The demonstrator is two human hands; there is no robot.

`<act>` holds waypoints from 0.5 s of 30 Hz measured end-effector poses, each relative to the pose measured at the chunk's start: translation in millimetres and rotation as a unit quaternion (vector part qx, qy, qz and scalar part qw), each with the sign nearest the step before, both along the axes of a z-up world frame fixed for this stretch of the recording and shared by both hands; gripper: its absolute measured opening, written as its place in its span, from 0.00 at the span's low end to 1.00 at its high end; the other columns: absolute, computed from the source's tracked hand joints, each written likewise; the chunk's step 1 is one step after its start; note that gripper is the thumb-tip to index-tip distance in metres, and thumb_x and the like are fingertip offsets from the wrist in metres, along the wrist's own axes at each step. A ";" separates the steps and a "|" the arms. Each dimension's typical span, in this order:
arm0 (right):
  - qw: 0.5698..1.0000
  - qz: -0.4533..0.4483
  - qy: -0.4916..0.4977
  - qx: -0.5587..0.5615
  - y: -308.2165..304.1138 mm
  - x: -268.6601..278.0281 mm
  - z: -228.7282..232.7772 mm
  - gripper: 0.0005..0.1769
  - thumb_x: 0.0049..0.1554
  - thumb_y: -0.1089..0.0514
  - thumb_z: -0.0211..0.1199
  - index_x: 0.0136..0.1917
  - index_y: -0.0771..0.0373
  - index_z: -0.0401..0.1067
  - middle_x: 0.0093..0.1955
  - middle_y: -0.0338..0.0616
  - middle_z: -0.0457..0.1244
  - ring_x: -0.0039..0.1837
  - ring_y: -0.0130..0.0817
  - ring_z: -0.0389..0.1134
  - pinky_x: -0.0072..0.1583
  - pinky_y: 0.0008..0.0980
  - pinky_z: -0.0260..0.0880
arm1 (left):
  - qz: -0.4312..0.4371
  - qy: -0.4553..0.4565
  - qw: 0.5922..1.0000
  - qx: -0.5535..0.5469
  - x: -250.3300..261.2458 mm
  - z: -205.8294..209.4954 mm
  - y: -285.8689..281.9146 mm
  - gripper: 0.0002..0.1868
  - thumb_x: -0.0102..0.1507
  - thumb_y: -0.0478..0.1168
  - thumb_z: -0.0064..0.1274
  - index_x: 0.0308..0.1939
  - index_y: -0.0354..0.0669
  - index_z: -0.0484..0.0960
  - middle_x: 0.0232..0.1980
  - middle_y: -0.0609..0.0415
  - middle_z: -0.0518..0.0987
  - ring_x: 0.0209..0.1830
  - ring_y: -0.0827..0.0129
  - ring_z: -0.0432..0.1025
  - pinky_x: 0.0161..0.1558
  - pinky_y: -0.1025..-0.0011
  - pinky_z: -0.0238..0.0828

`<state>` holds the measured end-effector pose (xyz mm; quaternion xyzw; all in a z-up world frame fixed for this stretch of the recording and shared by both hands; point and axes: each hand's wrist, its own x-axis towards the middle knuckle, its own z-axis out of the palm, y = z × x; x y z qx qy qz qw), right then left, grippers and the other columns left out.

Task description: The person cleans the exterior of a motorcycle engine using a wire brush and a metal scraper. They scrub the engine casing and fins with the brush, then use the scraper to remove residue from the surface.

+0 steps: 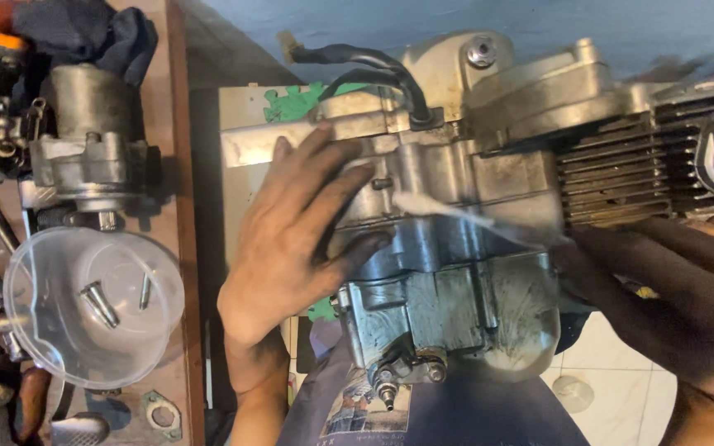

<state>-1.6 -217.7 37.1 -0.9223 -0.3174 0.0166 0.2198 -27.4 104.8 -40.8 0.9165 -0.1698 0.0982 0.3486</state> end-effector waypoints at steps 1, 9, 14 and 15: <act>0.997 -0.044 0.060 0.003 8.0 0.2 2.3 0.15 0.52 0.63 0.73 0.52 0.66 0.77 0.40 0.45 0.68 0.41 0.32 0.73 0.42 0.28 0.71 | -0.009 0.001 1.000 0.004 -2.1 -0.5 0.6 0.38 0.55 0.51 0.73 0.66 0.44 0.77 0.71 0.47 0.72 0.79 0.48 0.60 0.79 0.39 0.49; 0.983 -0.175 -0.027 -0.045 -2.3 -16.6 -28.3 0.08 0.65 0.60 0.70 0.46 0.65 0.74 0.40 0.43 0.65 0.43 0.33 0.71 0.48 0.29 0.70 | -0.014 0.013 0.999 -0.027 -3.7 7.3 7.6 0.35 0.58 0.47 0.71 0.67 0.43 0.76 0.70 0.48 0.73 0.79 0.49 0.62 0.79 0.40 0.53; 0.994 -0.071 -0.059 -0.059 20.3 -4.8 1.8 0.07 0.58 0.60 0.73 0.45 0.64 0.76 0.41 0.43 0.69 0.43 0.32 0.72 0.47 0.28 0.69 | -0.038 0.003 0.999 -0.031 6.5 1.8 0.7 0.37 0.57 0.49 0.71 0.66 0.40 0.75 0.69 0.45 0.74 0.78 0.48 0.62 0.79 0.39 0.52; 0.988 -0.137 -0.023 -0.066 29.3 -0.3 4.1 0.07 0.56 0.63 0.74 0.45 0.67 0.77 0.40 0.46 0.69 0.40 0.34 0.72 0.44 0.29 0.69 | -0.043 0.000 0.999 -0.028 7.7 1.2 -0.6 0.37 0.57 0.50 0.71 0.66 0.40 0.75 0.68 0.45 0.74 0.78 0.48 0.62 0.79 0.39 0.51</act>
